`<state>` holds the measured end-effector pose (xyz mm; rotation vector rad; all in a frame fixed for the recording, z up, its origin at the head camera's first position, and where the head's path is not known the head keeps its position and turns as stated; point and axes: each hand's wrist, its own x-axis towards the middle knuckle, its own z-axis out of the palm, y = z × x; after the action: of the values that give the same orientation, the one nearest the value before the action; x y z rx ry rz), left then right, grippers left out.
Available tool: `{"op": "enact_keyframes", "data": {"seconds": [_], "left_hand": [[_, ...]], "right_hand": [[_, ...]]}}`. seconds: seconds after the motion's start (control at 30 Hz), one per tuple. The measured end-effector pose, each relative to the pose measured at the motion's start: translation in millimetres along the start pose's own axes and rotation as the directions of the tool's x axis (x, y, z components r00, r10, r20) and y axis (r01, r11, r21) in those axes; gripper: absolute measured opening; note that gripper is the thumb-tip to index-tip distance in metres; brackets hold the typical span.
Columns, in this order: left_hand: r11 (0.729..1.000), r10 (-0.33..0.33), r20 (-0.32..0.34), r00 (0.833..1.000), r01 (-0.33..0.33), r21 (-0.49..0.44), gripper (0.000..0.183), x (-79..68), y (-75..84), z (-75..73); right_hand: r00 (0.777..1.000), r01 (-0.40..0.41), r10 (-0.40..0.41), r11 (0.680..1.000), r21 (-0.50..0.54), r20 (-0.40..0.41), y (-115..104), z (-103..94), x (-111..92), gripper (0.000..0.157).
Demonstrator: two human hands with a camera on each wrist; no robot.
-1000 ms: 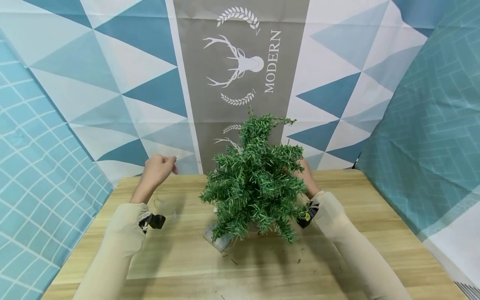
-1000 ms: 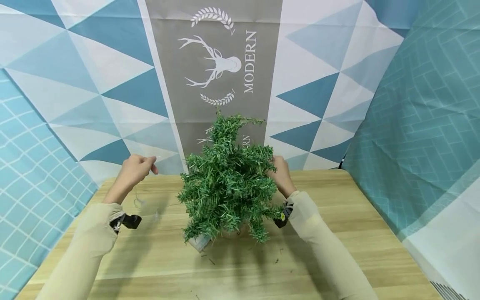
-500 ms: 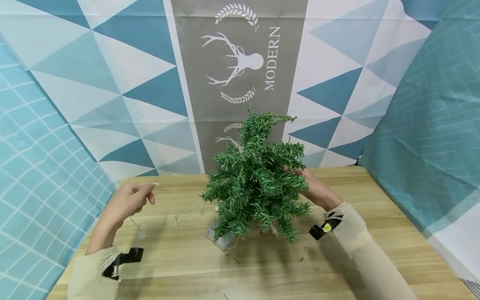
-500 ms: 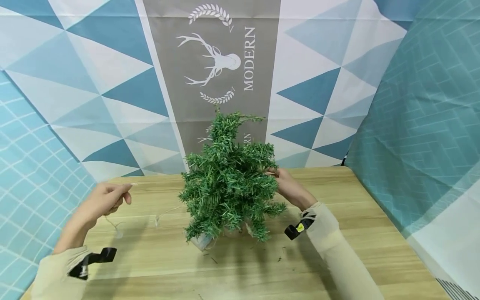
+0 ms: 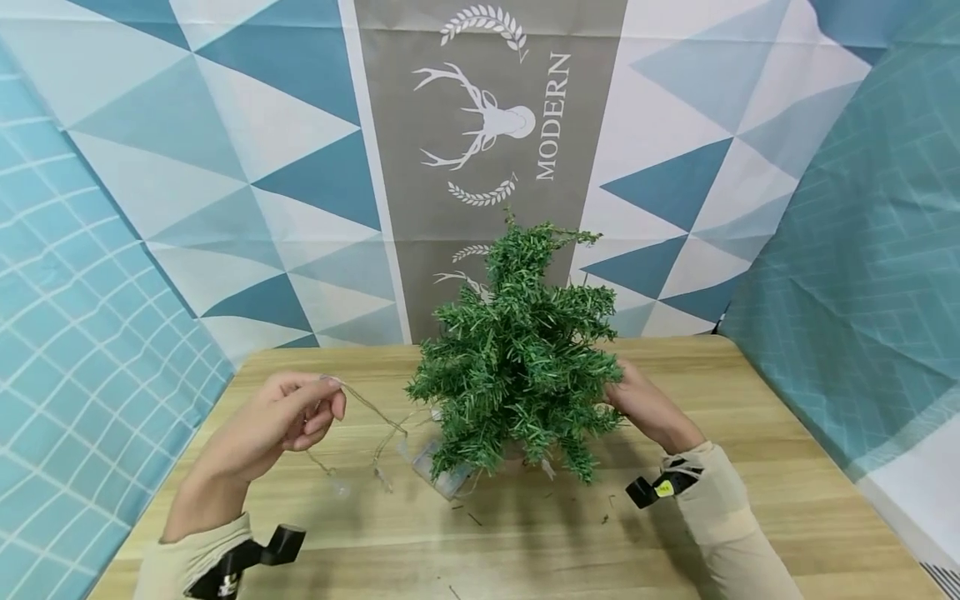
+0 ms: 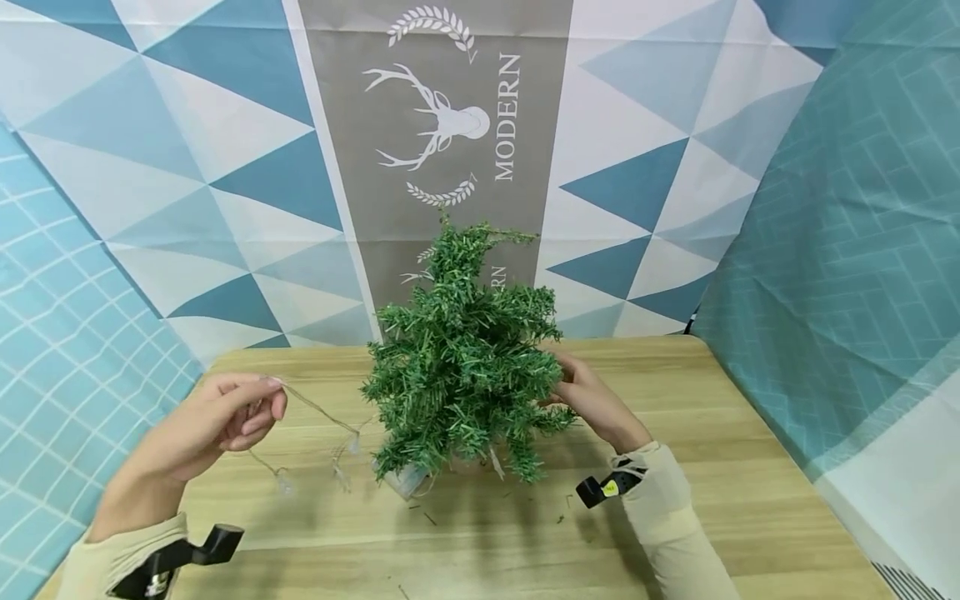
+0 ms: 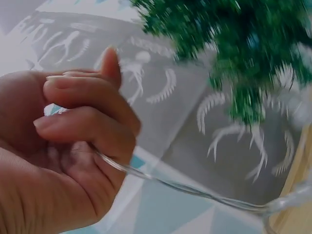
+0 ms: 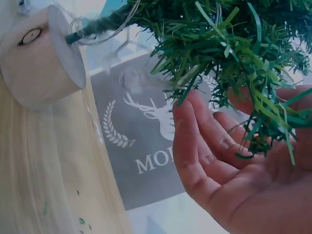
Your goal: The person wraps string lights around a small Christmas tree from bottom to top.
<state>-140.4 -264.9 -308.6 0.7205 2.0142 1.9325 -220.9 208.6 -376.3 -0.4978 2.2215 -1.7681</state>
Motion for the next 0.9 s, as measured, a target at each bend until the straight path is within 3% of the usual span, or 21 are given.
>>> {"op": "enact_keyframes", "data": {"seconds": [0.13, 0.2, 0.3, 0.4, 0.53, 0.63, 0.7, 0.77, 0.9], "left_hand": [[0.971, 0.109, 0.041, 0.993, -0.097, -0.218, 0.041, -2.3, 1.7, 1.7], [0.956, 0.145, 0.054, 0.988, -0.126, -0.266, 0.041, -2.7, 3.6, 4.1], [0.952, 0.149, 0.053, 0.987, -0.129, -0.279, 0.037, -2.2, 8.3, 10.7], [0.960, 0.132, 0.045, 0.990, -0.116, -0.253, 0.034, -1.3, 13.4, 18.8], [0.967, 0.149, 0.059, 0.987, -0.133, -0.219, 0.040, 0.8, 18.1, 29.7], [0.971, 0.147, 0.058, 0.987, -0.133, -0.200, 0.045, 1.9, 20.4, 38.0], [0.973, 0.147, 0.047, 0.988, -0.136, -0.188, 0.048, 1.8, 22.1, 43.4], [0.973, 0.152, 0.030, 0.988, -0.145, -0.179, 0.049, 0.9, 24.2, 48.7], [0.969, 0.161, -0.015, 0.987, -0.161, -0.187, 0.049, -2.1, 29.0, 61.1]], "right_hand": [[0.998, -0.007, -0.004, 0.986, -0.164, -0.067, -6.2, -0.8, -3.1, 0.050], [0.994, 0.017, -0.040, 0.974, -0.227, -0.099, -12.6, -1.7, -6.7, 0.053], [0.979, 0.105, -0.151, 0.950, -0.295, -0.139, -22.7, -4.0, -13.2, 0.048], [0.945, 0.187, -0.263, 0.921, -0.341, -0.193, -32.6, -7.4, -23.4, 0.034], [0.882, 0.249, -0.372, 0.890, -0.383, -0.290, -50.4, -5.9, -41.5, 0.024], [0.830, 0.305, -0.444, 0.868, -0.393, -0.336, -66.7, 2.8, -54.5, 0.018], [0.810, 0.349, -0.476, 0.861, -0.371, -0.342, -77.3, 12.3, -62.0, 0.015], [0.811, 0.387, -0.489, 0.860, -0.332, -0.322, -86.8, 24.2, -70.0, 0.013], [0.839, 0.459, -0.507, 0.855, -0.242, -0.196, -100.2, 50.7, -87.4, 0.015]]}}
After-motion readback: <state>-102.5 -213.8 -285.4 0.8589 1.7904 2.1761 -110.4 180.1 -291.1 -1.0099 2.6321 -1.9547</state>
